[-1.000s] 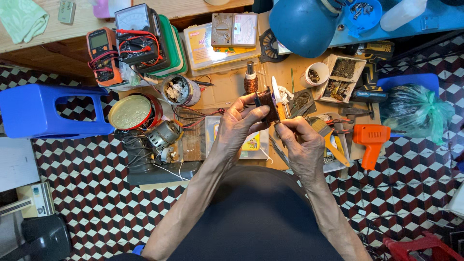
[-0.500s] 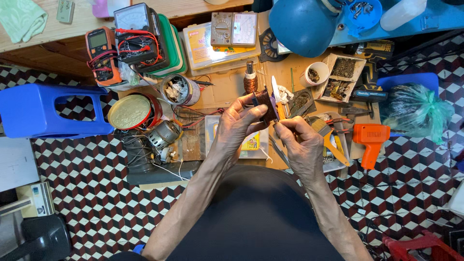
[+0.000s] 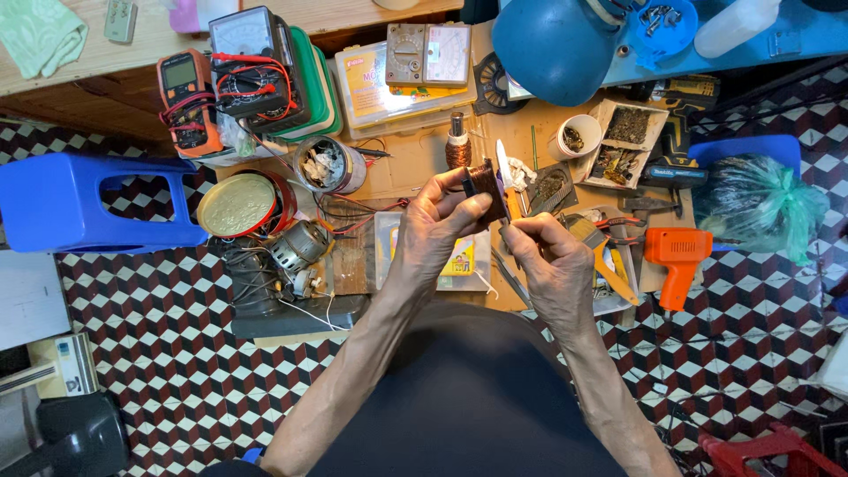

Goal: The person winds copper wire around a small rectangular core, using their hands to guide and secure the wire. They repeatedly adjust the wire placement and tension while holding the core steady.

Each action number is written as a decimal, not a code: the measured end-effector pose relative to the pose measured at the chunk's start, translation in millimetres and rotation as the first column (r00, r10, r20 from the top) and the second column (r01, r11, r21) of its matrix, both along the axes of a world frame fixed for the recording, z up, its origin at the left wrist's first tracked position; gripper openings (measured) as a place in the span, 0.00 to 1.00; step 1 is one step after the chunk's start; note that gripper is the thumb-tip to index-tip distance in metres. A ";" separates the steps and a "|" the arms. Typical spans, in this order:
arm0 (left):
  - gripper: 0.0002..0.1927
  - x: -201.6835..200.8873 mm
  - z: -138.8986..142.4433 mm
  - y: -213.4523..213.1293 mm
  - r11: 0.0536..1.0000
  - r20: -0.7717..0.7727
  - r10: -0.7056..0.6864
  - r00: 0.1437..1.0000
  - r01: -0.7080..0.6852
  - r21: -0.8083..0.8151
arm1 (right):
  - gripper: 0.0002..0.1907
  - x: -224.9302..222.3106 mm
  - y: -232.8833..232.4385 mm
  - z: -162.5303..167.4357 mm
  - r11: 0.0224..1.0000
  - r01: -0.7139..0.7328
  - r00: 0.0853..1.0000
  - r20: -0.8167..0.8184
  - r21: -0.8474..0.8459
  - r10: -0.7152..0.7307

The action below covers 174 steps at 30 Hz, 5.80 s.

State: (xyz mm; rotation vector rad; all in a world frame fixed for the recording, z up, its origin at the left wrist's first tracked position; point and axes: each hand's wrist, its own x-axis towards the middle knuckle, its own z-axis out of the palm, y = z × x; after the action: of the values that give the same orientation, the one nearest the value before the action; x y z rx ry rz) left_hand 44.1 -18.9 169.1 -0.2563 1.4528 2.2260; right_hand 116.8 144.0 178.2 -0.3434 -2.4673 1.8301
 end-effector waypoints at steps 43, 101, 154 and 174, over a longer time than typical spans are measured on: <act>0.25 42.8 -37.6 -134.5 0.805 0.044 -0.120 0.992 0.123 -0.580 | 0.13 -92.0 -82.6 1.1 0.717 -0.684 0.729 0.174 0.137 0.662; 0.33 -111.3 63.9 -161.3 0.984 -0.178 -0.164 0.970 0.148 -0.099 | 0.05 -224.5 -135.9 120.9 0.714 -0.105 0.743 -0.422 0.692 0.519; 0.28 -39.6 28.5 -41.5 0.926 0.100 -0.375 0.921 0.369 0.074 | 0.05 -111.1 -2.5 46.8 0.914 0.093 0.956 -0.293 0.395 0.030; 0.32 -14.5 66.8 -56.9 0.919 0.059 -0.392 0.918 0.393 -0.007 | 0.07 -74.8 -24.1 69.3 0.946 0.109 0.973 -0.228 0.304 -0.038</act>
State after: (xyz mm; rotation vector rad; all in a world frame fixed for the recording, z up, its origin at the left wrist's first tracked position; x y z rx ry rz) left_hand 29.6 -75.8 235.9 -0.0260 1.3577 1.8660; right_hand 42.0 119.9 247.5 -0.1992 -2.4944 1.3323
